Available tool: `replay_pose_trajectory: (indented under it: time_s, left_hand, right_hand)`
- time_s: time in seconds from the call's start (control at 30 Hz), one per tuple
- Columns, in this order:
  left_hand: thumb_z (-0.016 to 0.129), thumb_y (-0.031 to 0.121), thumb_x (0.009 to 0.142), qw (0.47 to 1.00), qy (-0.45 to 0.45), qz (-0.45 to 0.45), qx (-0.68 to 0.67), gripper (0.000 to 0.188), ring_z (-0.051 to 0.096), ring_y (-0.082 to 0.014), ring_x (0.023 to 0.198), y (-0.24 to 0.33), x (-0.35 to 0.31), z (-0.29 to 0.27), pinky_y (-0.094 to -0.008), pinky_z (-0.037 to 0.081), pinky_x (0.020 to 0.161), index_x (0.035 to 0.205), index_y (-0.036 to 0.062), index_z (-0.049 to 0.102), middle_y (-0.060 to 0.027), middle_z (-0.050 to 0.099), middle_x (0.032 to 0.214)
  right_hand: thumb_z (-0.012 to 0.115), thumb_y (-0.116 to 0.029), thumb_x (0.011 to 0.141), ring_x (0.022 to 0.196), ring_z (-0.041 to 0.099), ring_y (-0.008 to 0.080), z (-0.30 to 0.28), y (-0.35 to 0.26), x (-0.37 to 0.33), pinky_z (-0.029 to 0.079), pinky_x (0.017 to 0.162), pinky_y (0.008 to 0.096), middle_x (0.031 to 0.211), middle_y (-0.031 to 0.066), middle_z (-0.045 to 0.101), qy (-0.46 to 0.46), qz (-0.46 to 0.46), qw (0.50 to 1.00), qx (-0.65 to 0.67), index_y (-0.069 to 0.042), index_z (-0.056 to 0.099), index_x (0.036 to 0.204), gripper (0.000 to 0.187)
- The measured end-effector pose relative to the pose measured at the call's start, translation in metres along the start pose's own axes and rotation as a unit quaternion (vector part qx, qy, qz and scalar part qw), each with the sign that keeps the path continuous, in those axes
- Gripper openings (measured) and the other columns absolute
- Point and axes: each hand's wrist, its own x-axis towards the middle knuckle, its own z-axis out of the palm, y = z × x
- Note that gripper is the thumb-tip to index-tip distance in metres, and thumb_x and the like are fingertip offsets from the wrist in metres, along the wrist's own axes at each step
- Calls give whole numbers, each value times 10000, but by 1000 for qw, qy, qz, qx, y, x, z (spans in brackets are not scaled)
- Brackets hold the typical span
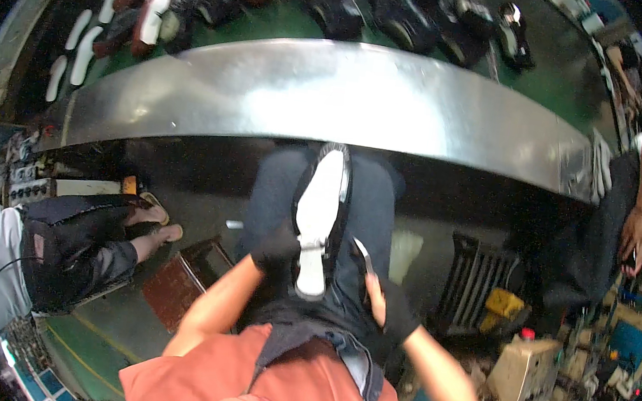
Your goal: The person sits on the floor and repeatedly picks up shoes from a conveyor belt. Using a metal scraper, the person removes material from the soles of the shoes and returns them to the conveyor belt.
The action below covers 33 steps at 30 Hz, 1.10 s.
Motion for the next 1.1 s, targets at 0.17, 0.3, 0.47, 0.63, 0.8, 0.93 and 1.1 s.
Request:
replay_pose_trajectory:
  time_s: [0.17, 0.3, 0.47, 0.63, 0.8, 0.93, 1.1]
  left_hand:
    - [640, 253, 878, 915, 132, 56, -378, 435, 620, -220, 927, -9, 6, -36, -392, 523, 823, 1232, 29, 525, -119, 623, 1076]
    - [621, 395, 903, 915, 177, 142, -333, 503, 636, -226, 856, 172, 27, -134, -356, 553, 748, 1240, 44, 497, -102, 628, 975]
    - [621, 188, 876, 945, 262, 187, 60, 475, 616, -222, 972, 300, 135, -414, -352, 515, 853, 1300, 38, 468, -91, 616, 1101]
    - [628, 113, 826, 596, 488, 461, 440, 387, 592, -277, 1019, 305, 225, -289, -353, 470, 868, 1182, -20, 556, -153, 627, 1112]
    - [659, 65, 829, 846, 70, 450, 277, 352, 576, -240, 1109, 220, 267, -25, -338, 435, 965, 1168, 21, 577, -122, 613, 1154]
    - [669, 309, 824, 726, 62, 528, 437, 529, 512, -318, 1147, 229, 337, 119, -437, 370, 997, 1224, 15, 487, -165, 536, 1219]
    - [641, 502, 769, 569, 219, 461, 644, 825, 403, -390, 1244, 227, 430, 96, -505, 278, 1063, 1417, 77, 358, -172, 409, 1390]
  right_hand:
    - [457, -401, 977, 571, 579, 212, 47, 4, 2, 432, 564, 366, 622, 119, 590, 131, 28, 990, 45, -13, 612, 760, 470]
    - [456, -393, 974, 569, 572, 236, 33, -3, 7, 425, 560, 373, 623, 129, 579, 106, 23, 994, 27, -20, 605, 747, 462]
    - [455, -385, 971, 567, 562, 266, 22, -13, 23, 416, 556, 381, 623, 143, 564, 42, -12, 999, 28, -29, 597, 732, 452]
    - [454, -376, 968, 564, 553, 296, 23, -11, 21, 407, 551, 390, 623, 156, 550, 45, -6, 999, 25, -38, 589, 716, 443]
    - [442, -336, 978, 550, 541, 293, 31, 2, 23, 398, 543, 402, 605, 141, 540, 84, -106, 991, 21, -62, 585, 706, 412]
    - [450, -322, 977, 577, 556, 307, 19, 7, 21, 415, 559, 404, 646, 155, 568, 35, -79, 994, 68, -65, 608, 754, 374]
    - [424, -378, 1004, 585, 527, 199, -1, 0, 23, 413, 550, 347, 649, 95, 567, 18, -125, 988, 84, -46, 613, 816, 426]
